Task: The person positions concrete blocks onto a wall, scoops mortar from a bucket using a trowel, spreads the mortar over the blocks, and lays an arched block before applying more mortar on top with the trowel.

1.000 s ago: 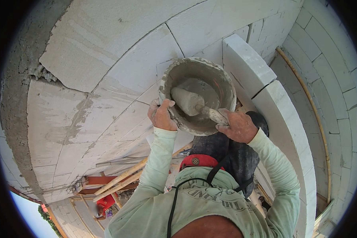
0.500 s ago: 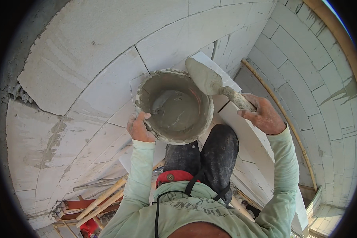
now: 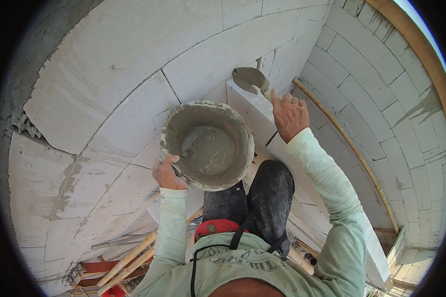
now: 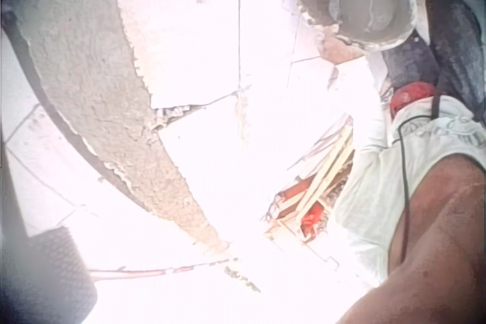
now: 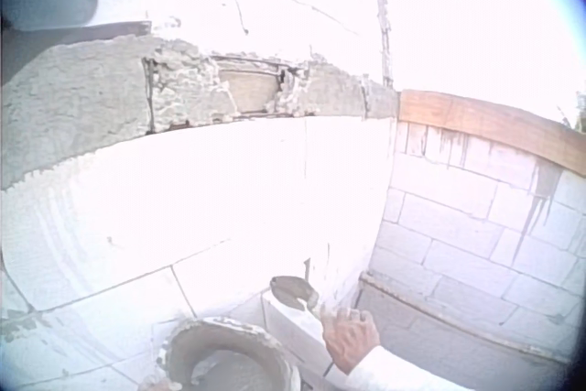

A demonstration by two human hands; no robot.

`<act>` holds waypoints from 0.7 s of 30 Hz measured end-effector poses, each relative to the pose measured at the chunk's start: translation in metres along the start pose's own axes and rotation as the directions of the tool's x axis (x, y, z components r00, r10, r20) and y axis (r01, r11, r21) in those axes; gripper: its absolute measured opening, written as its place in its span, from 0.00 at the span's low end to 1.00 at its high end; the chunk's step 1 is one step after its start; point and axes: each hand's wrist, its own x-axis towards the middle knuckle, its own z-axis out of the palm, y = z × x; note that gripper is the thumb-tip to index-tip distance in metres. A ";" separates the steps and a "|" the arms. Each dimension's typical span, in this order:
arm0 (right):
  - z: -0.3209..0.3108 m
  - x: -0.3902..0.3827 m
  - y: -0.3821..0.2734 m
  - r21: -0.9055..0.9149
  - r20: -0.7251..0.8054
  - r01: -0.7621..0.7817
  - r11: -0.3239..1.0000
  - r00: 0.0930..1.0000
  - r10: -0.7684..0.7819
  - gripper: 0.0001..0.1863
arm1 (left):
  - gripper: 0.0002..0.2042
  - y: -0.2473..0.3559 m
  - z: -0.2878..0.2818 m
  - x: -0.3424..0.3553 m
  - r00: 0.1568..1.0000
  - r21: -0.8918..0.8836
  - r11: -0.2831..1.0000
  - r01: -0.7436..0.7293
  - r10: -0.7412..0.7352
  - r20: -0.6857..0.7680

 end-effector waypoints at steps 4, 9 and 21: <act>0.008 -0.018 0.008 0.039 0.042 -0.007 0.999 0.999 0.006 0.25 | 0.05 0.010 0.005 -0.003 0.998 -0.022 0.997 0.068 -0.068 0.003; 0.014 -0.057 0.023 0.041 -0.033 -0.064 0.997 0.997 0.065 0.30 | 0.05 0.032 0.021 0.003 0.918 -0.338 0.864 0.373 -0.397 -0.002; -0.033 -0.084 0.062 0.537 0.071 -0.243 0.808 0.967 0.244 0.32 | 0.08 0.010 0.031 0.009 0.985 0.114 0.988 -0.102 0.084 0.154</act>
